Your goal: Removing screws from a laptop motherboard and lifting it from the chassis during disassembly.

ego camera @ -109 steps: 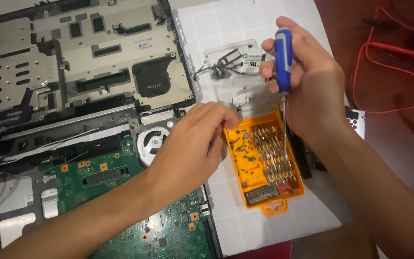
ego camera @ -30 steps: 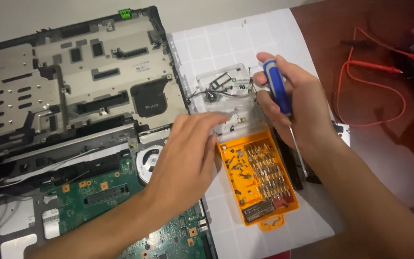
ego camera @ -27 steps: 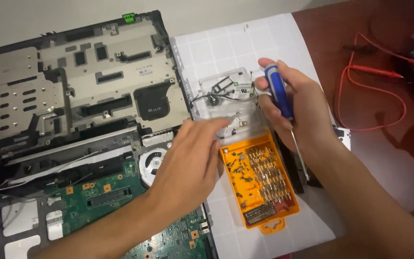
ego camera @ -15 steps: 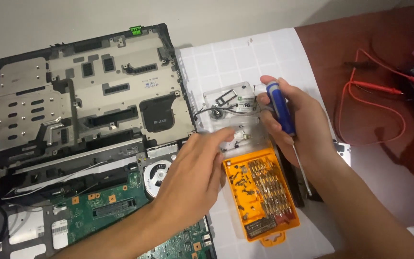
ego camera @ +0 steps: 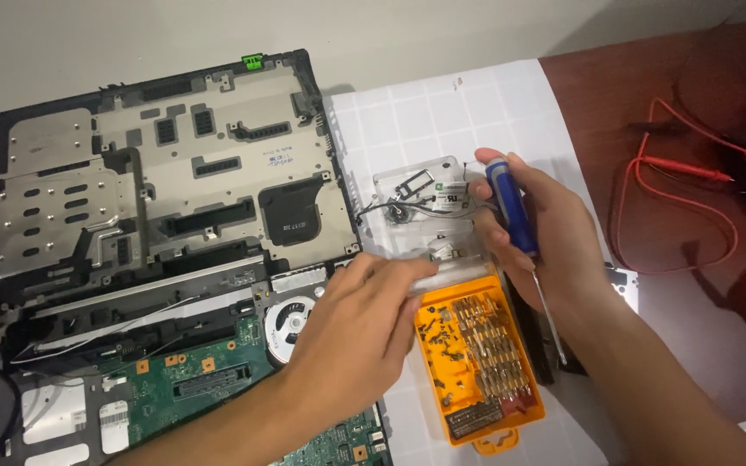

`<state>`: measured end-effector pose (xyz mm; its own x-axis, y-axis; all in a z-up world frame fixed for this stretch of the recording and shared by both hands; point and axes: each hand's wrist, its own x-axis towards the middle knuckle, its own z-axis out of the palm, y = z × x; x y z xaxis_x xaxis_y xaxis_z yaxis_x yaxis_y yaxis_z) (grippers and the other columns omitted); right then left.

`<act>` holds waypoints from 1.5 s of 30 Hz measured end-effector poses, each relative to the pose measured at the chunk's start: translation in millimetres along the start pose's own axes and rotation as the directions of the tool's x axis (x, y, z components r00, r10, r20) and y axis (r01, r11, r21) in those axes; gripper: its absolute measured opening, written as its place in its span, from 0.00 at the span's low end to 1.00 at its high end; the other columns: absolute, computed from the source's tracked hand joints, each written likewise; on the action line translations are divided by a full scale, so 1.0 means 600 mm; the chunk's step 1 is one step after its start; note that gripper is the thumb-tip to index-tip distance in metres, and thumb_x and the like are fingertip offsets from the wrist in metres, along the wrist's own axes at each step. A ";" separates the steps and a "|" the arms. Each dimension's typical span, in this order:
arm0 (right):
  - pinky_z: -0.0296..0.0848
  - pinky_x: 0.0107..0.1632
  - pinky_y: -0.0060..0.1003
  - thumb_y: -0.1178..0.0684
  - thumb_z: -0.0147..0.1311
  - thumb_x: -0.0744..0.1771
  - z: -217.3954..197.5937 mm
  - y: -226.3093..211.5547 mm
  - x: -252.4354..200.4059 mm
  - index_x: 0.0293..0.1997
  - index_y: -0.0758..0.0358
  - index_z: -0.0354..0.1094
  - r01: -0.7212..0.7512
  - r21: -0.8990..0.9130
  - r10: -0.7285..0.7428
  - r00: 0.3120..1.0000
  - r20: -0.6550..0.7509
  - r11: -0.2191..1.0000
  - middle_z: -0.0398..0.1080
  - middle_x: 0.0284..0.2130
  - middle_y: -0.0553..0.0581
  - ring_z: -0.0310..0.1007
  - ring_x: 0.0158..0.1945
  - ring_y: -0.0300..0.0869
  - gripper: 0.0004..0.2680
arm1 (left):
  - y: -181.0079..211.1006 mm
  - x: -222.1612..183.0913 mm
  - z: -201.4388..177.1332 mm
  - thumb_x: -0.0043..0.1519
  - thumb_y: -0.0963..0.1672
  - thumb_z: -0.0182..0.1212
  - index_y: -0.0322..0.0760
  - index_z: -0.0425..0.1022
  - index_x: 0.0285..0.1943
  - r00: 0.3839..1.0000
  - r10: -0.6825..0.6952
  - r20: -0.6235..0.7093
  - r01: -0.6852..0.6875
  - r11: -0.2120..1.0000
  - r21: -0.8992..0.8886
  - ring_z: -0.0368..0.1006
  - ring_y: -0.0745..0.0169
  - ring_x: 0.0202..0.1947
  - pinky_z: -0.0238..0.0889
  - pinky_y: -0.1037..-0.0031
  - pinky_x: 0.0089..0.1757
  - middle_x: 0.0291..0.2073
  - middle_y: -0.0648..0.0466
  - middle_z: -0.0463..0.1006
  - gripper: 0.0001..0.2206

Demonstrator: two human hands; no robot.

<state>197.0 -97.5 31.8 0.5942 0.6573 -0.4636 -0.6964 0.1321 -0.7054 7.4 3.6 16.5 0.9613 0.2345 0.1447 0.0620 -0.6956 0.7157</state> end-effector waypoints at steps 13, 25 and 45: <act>0.43 0.09 0.22 0.50 0.43 0.71 0.004 0.003 0.000 0.54 0.58 0.62 -0.006 -0.035 0.005 0.999 -0.039 0.999 0.62 0.30 0.52 0.53 0.15 0.33 0.08 | 0.001 0.002 -0.005 0.67 0.40 0.54 0.33 0.71 0.56 0.997 -0.011 -0.080 0.002 0.994 -0.113 0.75 0.59 0.40 0.70 0.63 0.47 0.49 0.48 0.78 0.10; 0.44 0.11 0.22 0.50 0.41 0.71 0.004 0.003 -0.007 0.56 0.57 0.61 0.013 -0.060 -0.014 1.000 -0.015 0.998 0.63 0.30 0.51 0.54 0.16 0.33 0.09 | -0.079 0.096 -0.051 0.58 0.37 0.57 0.37 0.79 0.46 0.981 0.192 0.004 -0.169 0.851 0.497 0.65 0.48 0.46 0.58 0.59 0.44 0.44 0.51 0.78 0.10; 0.42 0.12 0.25 0.50 0.43 0.71 0.022 0.001 -0.020 0.54 0.59 0.64 0.034 -0.156 -0.049 0.994 -0.093 0.987 0.64 0.29 0.50 0.55 0.17 0.33 0.09 | 0.006 0.038 -0.049 0.67 0.37 0.54 0.41 0.83 0.41 0.939 0.204 0.276 -0.270 0.935 0.228 0.76 0.60 0.39 0.72 0.68 0.49 0.36 0.58 0.82 0.11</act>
<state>184.5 -95.5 44.0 0.6624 0.5785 -0.4760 -0.6042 0.0369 -0.7960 21.7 26.4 42.2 0.9896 -0.1090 0.0938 -0.1406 -0.8691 0.4742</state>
